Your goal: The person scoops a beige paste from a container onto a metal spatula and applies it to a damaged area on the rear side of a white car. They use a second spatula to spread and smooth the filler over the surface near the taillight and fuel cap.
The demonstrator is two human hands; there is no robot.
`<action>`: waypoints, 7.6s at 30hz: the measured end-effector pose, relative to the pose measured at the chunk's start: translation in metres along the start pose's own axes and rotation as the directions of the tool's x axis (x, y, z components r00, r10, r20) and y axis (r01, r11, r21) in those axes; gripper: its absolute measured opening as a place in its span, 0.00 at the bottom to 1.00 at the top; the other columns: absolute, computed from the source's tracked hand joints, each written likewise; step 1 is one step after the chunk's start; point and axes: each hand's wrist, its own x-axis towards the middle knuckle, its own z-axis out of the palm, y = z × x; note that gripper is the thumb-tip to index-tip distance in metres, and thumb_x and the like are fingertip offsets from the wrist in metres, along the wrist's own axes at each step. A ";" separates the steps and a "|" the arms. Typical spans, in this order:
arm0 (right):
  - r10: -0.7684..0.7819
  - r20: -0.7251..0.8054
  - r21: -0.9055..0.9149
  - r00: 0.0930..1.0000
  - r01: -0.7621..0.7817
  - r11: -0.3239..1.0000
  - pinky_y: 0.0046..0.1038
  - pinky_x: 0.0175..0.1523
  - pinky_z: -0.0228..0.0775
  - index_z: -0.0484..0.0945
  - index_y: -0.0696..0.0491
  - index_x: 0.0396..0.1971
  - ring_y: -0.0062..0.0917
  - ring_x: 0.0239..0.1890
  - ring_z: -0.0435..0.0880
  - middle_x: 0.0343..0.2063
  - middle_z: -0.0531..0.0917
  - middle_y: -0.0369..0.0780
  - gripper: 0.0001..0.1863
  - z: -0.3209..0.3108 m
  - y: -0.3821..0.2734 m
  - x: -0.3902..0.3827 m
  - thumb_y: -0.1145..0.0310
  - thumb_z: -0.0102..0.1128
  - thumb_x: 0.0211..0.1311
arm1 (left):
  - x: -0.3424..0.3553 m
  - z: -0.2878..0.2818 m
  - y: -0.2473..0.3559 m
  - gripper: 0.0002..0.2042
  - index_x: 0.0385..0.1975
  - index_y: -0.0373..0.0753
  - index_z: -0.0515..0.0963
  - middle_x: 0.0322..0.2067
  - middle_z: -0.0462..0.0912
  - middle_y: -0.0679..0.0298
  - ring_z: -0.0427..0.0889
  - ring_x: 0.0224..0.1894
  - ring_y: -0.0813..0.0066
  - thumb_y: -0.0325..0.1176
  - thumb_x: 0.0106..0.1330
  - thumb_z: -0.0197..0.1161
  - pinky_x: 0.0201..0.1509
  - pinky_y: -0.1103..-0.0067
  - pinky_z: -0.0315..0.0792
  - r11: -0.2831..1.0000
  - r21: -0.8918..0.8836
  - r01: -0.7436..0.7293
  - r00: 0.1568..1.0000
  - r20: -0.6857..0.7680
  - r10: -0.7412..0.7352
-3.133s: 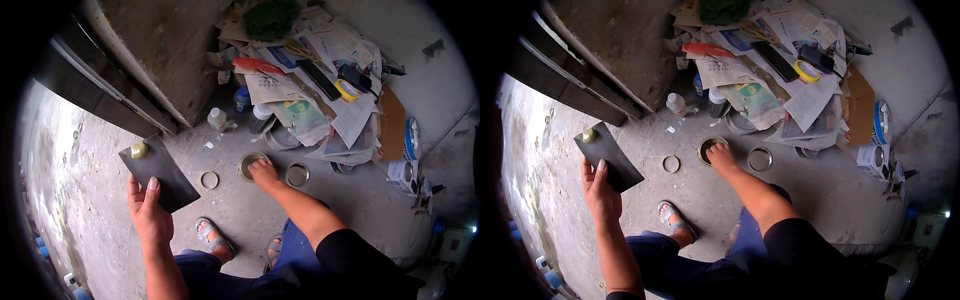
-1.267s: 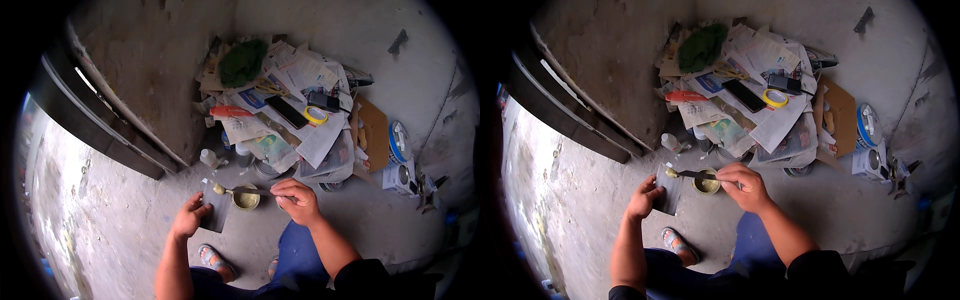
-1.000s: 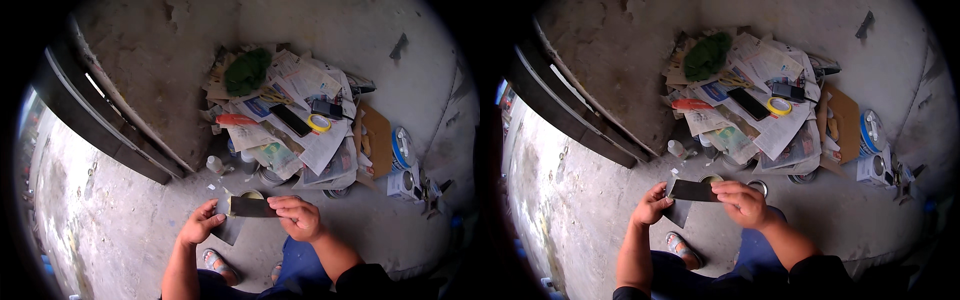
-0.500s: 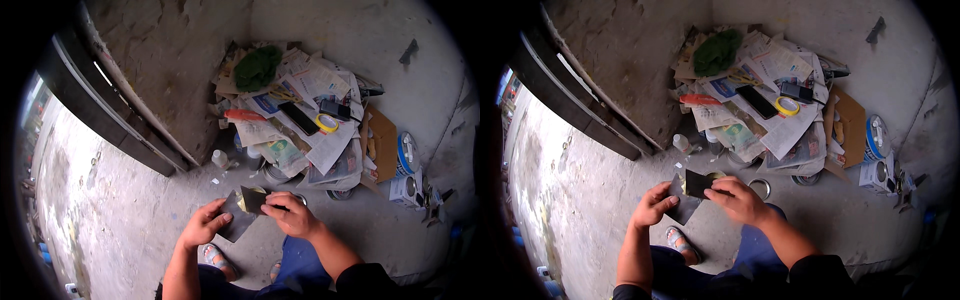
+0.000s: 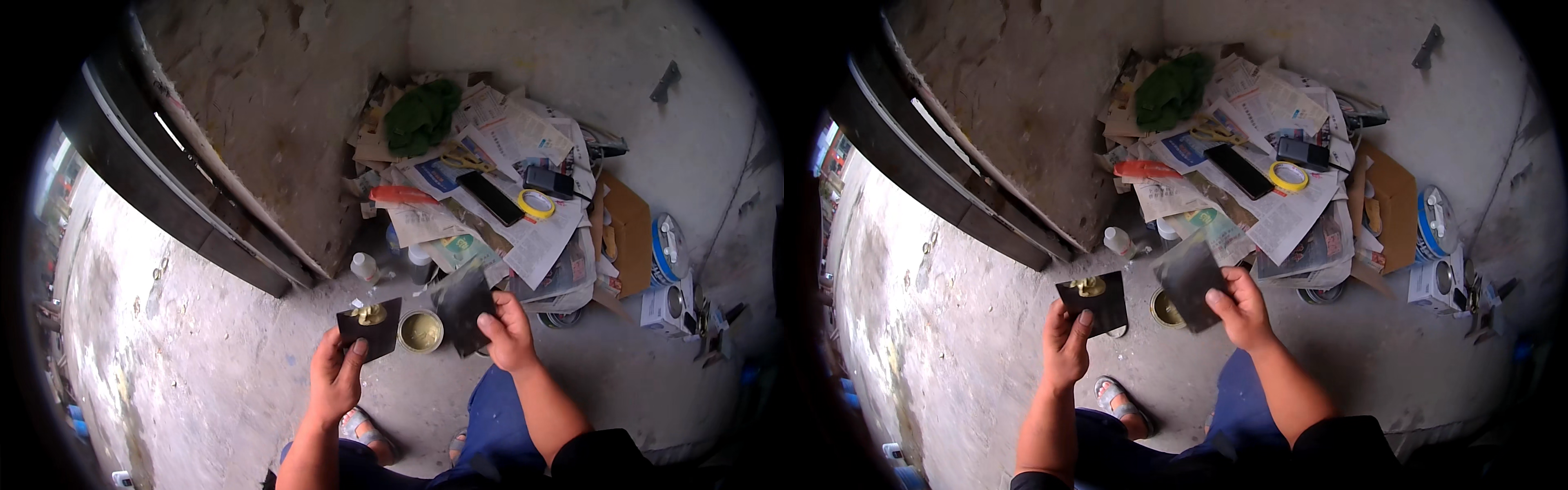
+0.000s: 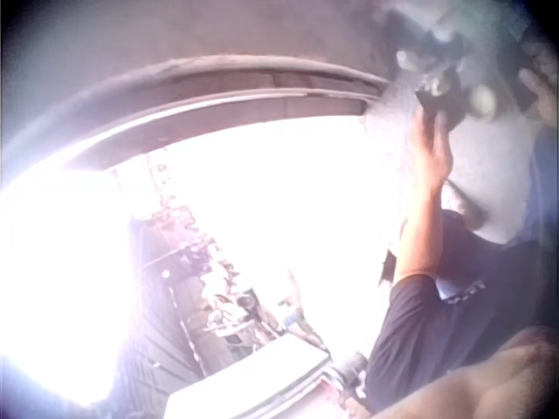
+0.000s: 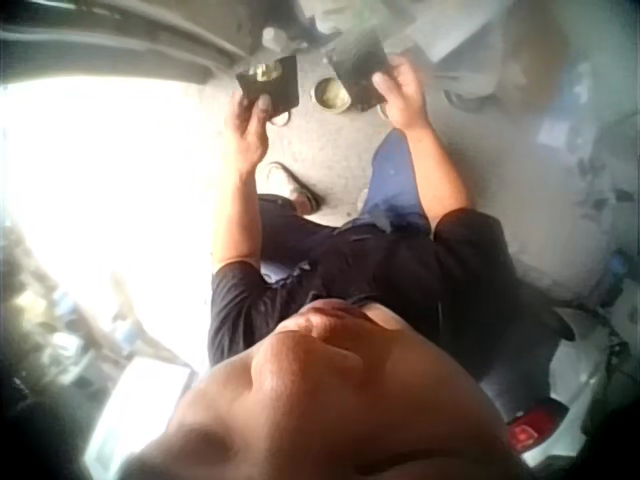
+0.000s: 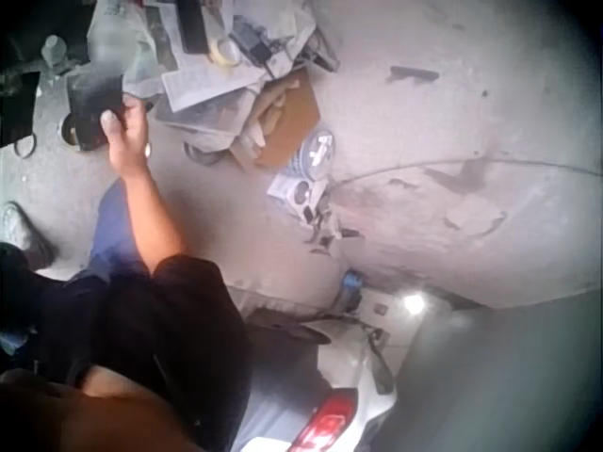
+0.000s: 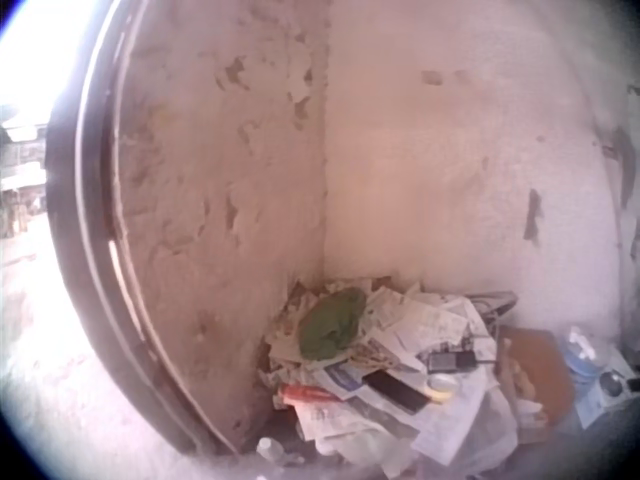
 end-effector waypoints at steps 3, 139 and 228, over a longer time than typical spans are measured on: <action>0.046 0.204 0.123 0.978 -0.073 0.990 0.23 0.53 0.67 0.62 0.59 0.55 0.19 0.47 0.76 0.47 0.76 0.40 0.22 0.011 0.002 -0.011 0.75 0.55 0.62 | -0.003 0.001 -0.002 0.14 0.53 0.33 0.69 0.44 0.78 0.64 0.73 0.46 0.79 0.27 0.69 0.54 0.53 0.80 0.66 0.996 -0.053 -0.075 0.997 0.001 0.076; 0.340 0.566 -0.719 0.751 0.248 0.649 0.27 0.38 0.70 0.78 0.58 0.30 0.25 0.31 0.78 0.27 0.79 0.40 0.13 0.077 -0.066 0.096 0.62 0.66 0.54 | -0.007 -0.012 0.002 0.19 0.58 0.31 0.68 0.50 0.75 0.64 0.72 0.50 0.78 0.26 0.67 0.56 0.55 0.80 0.66 0.896 -0.023 0.443 0.801 0.460 -0.384; 0.566 0.139 -0.980 0.813 0.196 -0.041 0.56 0.68 0.42 0.49 0.53 0.67 0.54 0.71 0.35 0.69 0.41 0.54 0.53 -0.027 0.257 0.016 0.47 0.68 0.46 | -0.082 -0.106 -0.007 0.19 0.53 0.27 0.70 0.43 0.79 0.63 0.74 0.43 0.80 0.29 0.64 0.60 0.50 0.83 0.66 0.865 0.121 0.487 0.853 -0.278 -0.441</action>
